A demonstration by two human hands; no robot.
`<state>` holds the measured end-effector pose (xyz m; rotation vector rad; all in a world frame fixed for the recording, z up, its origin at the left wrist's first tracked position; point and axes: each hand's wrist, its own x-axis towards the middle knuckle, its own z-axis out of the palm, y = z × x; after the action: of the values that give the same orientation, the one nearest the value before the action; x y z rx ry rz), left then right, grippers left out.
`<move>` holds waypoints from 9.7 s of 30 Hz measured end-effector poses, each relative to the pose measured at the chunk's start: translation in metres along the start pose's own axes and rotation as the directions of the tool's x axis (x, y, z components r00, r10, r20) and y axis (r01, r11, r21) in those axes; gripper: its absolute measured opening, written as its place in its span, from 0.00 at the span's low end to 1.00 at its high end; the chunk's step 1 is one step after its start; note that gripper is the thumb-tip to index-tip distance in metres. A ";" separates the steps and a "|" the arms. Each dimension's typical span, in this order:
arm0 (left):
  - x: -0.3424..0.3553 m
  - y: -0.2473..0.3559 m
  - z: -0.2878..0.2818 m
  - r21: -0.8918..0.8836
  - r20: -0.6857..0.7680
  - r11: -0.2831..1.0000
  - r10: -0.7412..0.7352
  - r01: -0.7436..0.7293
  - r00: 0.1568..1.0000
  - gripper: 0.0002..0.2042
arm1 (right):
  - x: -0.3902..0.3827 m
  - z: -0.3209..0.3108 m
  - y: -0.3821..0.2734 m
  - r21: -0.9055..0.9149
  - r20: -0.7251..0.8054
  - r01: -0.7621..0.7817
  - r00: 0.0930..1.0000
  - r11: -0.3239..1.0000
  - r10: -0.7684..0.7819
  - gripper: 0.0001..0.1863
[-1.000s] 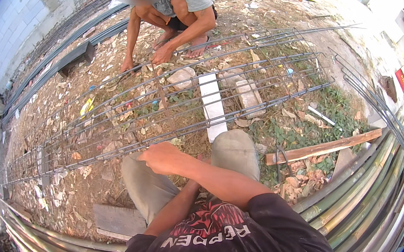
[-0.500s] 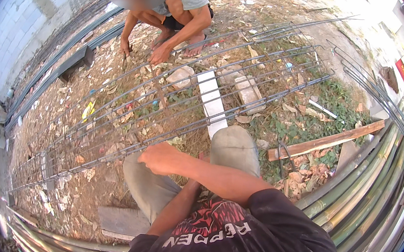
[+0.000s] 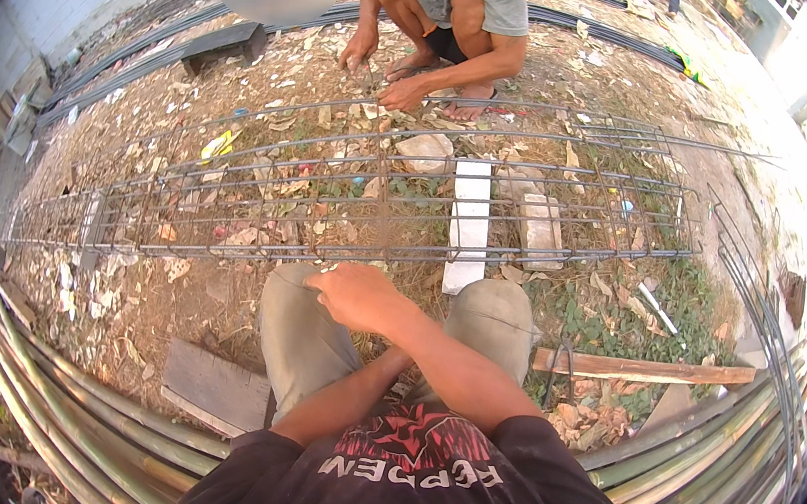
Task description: The person assembles a rebar cage by hand, using small pieces of wire to secure horizontal and vertical rebar rods together at their intersections while squatting outdoors.
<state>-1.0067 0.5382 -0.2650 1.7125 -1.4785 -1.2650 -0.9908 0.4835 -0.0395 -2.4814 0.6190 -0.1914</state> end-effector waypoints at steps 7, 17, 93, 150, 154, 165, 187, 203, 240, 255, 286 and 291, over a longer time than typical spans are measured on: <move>-0.002 0.003 0.008 -0.017 -0.010 1.000 -0.009 0.008 1.000 0.15 | 0.001 -0.008 -0.003 -0.016 0.177 -0.064 0.982 0.998 0.066 0.16; 0.001 0.010 0.012 -0.025 -0.012 1.000 0.000 0.000 1.000 0.15 | 0.002 -0.010 -0.003 0.007 0.155 -0.083 0.985 0.996 0.081 0.16; 0.001 0.004 -0.016 0.038 0.018 0.998 0.047 -0.047 0.999 0.16 | 0.001 -0.001 0.003 0.037 0.016 -0.011 1.000 0.999 0.010 0.08; 0.007 -0.013 -0.014 0.060 0.049 0.981 0.182 -0.185 0.982 0.16 | -0.032 -0.070 0.016 0.202 -0.318 0.088 0.948 0.975 -0.020 0.10; -0.008 -0.024 -0.009 0.080 0.122 0.974 0.200 -0.210 0.972 0.16 | -0.034 -0.075 0.035 0.235 -0.428 0.061 0.903 0.970 0.046 0.09; -0.013 -0.042 -0.007 0.083 0.402 0.939 0.274 -0.333 0.874 0.16 | -0.011 -0.071 0.105 0.427 -0.224 -0.173 0.931 0.888 0.289 0.08; -0.160 0.394 -0.242 0.717 0.428 0.695 -0.492 0.046 0.758 0.18 | -0.422 -0.224 -0.081 0.694 -0.130 -0.717 -0.220 -0.070 0.967 0.14; -0.205 0.460 -0.283 0.321 -0.131 0.841 -0.415 0.435 0.900 0.17 | -0.470 -0.276 -0.021 0.601 0.241 -0.798 0.225 0.036 0.944 0.16; -0.368 0.220 -0.551 -0.976 -0.200 0.214 -0.956 0.046 0.214 0.21 | 0.256 -0.320 -0.098 0.598 0.506 -0.761 0.600 0.250 0.619 0.16; -0.273 0.222 -0.497 -0.918 0.226 -0.190 -0.972 -0.348 -0.063 0.17 | 0.524 -0.306 -0.049 -0.279 0.387 -0.241 0.858 0.930 0.338 0.17; 0.123 0.051 -0.923 -0.926 -0.012 0.013 -1.000 0.377 0.004 0.27 | 1.076 -0.344 0.120 -0.039 0.609 -0.335 0.739 0.941 0.289 0.17; 0.088 -0.038 -1.104 -0.771 -0.287 0.293 -0.953 0.565 0.102 0.24 | 1.184 -0.317 0.088 0.225 0.579 -0.564 0.733 0.795 0.356 0.17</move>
<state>-0.0057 0.2752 0.1298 2.2776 0.4816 -0.9516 -0.0637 -0.2942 0.1748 -1.7936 0.8531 0.4935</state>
